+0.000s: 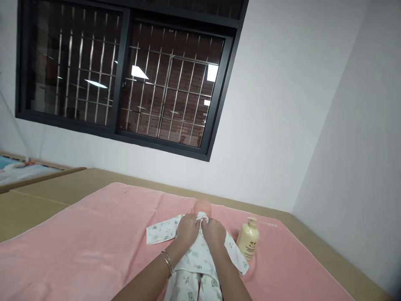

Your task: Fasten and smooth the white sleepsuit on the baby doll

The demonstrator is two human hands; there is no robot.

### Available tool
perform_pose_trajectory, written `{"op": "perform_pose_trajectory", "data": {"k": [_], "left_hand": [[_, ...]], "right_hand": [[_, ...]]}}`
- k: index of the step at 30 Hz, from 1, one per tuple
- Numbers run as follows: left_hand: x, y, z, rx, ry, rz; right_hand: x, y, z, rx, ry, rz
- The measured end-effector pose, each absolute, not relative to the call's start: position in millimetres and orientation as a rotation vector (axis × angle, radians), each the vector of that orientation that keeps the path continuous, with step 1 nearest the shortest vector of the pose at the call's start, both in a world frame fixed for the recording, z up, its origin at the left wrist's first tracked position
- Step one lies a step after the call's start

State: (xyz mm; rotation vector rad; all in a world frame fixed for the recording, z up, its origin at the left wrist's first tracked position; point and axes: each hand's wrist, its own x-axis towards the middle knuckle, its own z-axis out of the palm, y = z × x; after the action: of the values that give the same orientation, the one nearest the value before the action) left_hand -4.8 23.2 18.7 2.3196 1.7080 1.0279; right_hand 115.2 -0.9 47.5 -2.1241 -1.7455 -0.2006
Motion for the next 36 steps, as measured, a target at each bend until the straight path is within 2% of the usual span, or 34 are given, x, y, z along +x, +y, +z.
{"op": "perform_pose_trajectory", "data": {"k": [4, 10, 17, 22, 29, 32, 36], "left_hand": [[-3.7, 24.5, 18.2, 2.269, 1.772, 0.996], [-9.1, 38.0, 16.7, 2.256, 1.675, 0.861], [-7.4, 30.8, 20.0, 2.363, 1.736, 0.864], [-3.1, 30.7, 16.5, 2.317, 1.811, 0.956], [-9.3, 38.1, 15.9, 2.251, 1.64, 0.9], [-8.4, 34.7, 20.5, 2.271, 1.645, 0.878], [-2.1, 25.8, 23.0, 2.33, 1.728, 0.912]], "right_hand": [[112.4, -1.4, 46.2, -2.186, -1.632, -0.15], [122.5, 8.9, 50.4, -2.145, -1.824, -0.006], [113.4, 4.8, 41.4, -2.165, -1.852, -0.312], [109.1, 3.7, 42.9, -2.163, -1.821, -0.337], [123.3, 9.8, 48.0, -2.166, -1.908, -0.116], [118.6, 8.9, 44.8, -2.177, -1.903, -0.146], [102.7, 2.5, 39.4, -2.162, -1.888, -0.343]]}}
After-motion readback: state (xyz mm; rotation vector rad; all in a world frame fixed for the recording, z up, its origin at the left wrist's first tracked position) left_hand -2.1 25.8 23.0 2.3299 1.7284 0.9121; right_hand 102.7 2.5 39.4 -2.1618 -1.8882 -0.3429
